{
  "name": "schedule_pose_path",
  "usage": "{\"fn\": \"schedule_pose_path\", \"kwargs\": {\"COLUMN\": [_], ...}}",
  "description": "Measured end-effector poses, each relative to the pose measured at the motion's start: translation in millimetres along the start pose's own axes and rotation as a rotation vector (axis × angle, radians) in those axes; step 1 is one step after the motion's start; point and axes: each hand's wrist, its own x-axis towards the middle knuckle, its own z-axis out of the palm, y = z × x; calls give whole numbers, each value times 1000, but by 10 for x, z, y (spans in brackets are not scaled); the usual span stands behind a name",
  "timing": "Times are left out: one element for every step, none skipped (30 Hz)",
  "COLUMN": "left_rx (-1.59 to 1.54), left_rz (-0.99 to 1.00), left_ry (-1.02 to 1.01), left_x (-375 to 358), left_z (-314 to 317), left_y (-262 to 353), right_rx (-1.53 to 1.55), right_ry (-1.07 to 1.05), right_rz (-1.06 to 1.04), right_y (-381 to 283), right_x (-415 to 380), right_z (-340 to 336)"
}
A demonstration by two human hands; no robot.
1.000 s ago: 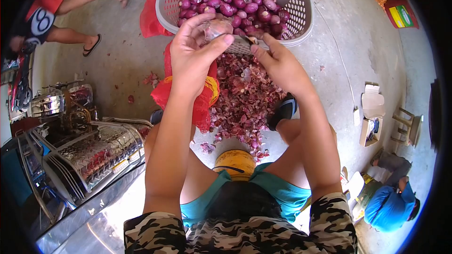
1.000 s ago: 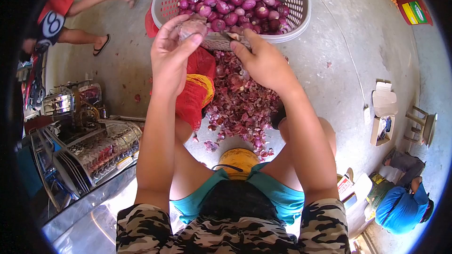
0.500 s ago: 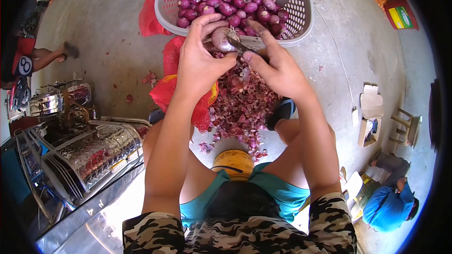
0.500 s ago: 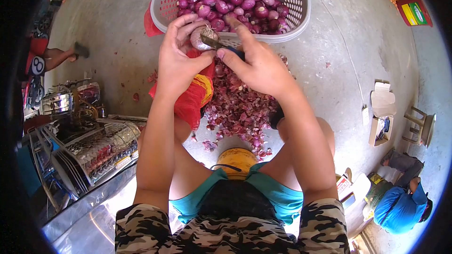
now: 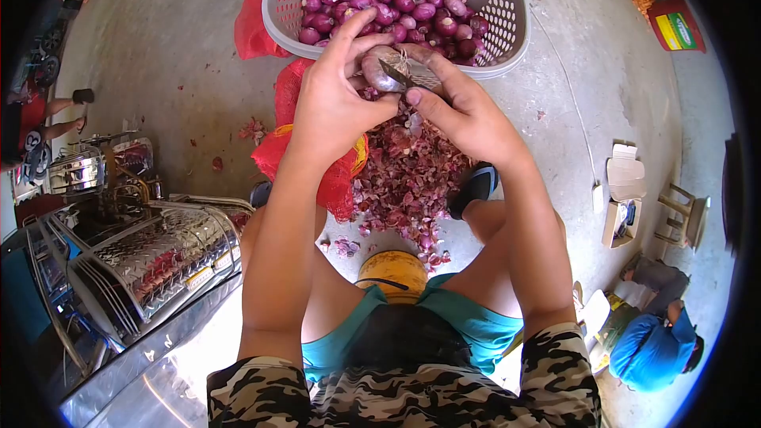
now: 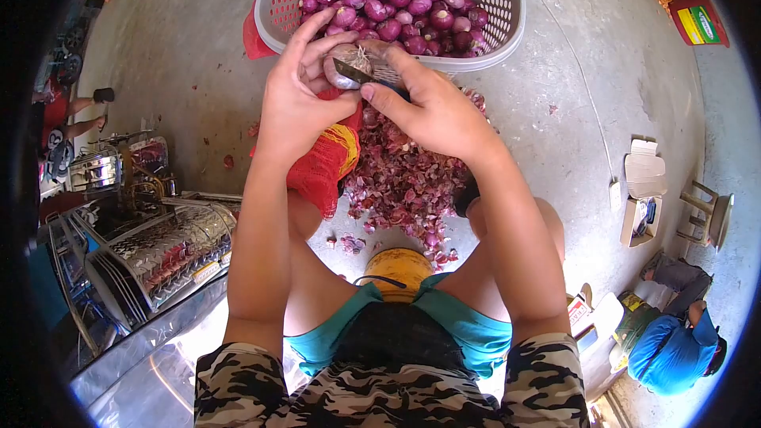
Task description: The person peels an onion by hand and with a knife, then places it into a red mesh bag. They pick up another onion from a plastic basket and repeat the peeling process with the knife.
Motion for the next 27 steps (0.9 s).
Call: {"fn": "schedule_pose_path", "kwargs": {"left_rx": [-2, -4, 27, 57, 87, 83, 81, 79, 46, 13, -21, -48, -76, -104, -115, -127, -138, -162, -185, -209, -199, -189, -179, -178, -176, -174, -178], "left_rz": [9, 18, -1, -21, -43, -48, -53, -58, -58, -57, -55, -63, -72, -80, -85, -90, -94, -96, -98, -99, -100, -101, -102, -94, -87, -80, -78], "left_ry": [0, 1, -15, -31, -47, -51, -56, -60, -56, -53, -51, -45, -39, -34, -33, -33, -32, -29, -25, -21, -22, -23, -27, -26, -24, -21, -23], "left_x": [8, 11, 7, 2, -5, -6, -2, -2, -2, 5, 12, 11, 8, 8, 12, 14, 13, 8, 1, -6, -13, -18, -24, -26, -28, -31, -36], "left_z": [-6, -14, -25, -40, -48, -54, -61, -69, -74, -78, -80, -83, -86, -88, -90, -93, -95, -95, -93, -93, -93, -94, -91, -87, -90, -94, -101], "left_y": [-4, -6, -2, 1, 0, -1, -2, -5, -10, -16, -18, -13, -5, 2, 3, 3, 3, -3, -13, -18, -4, 21, 36, 36, 28, 24, 24], "right_rx": [-1, -3, -20, -37, -54, -103, -151, -199, -169, -139, -111, -104, -97, -90, -88, -87, -85, -87, -88, -90, -77, -65, -53, -37, -20, -3, 23], "right_ry": [8, 15, -10, -35, -61, -31, -1, 28, 15, 3, -9, 4, 16, 29, 28, 26, 25, 21, 16, 12, 25, 39, 55, 50, 44, 37, 34], "right_rz": [-14, -27, 37, 103, 170, 100, 28, -43, -2, 39, 79, 62, 44, 26, 26, 26, 26, 43, 60, 76, 62, 47, 33, 26, 19, 11, 22], "right_y": [18, 25, -13, -81, -116, -84, -28, 3, -12, -39, -55, -42, -17, -4, -13, -30, -42, -46, -50, -51, -37, -11, 0, -8, -15, -21, -16], "right_x": [4, 8, 2, -11, -21, -19, -13, -9, -5, 6, 14, 19, 23, 27, 31, 32, 29, 24, 21, 20, 25, 33, 33, 33, 40, 47, 50], "right_z": [6, 11, 3, -11, -16, -4, 16, 32, 34, 29, 24, 33, 50, 61, 62, 61, 60, 60, 59, 57, 62, 72, 78, 78, 80, 83, 90]}}
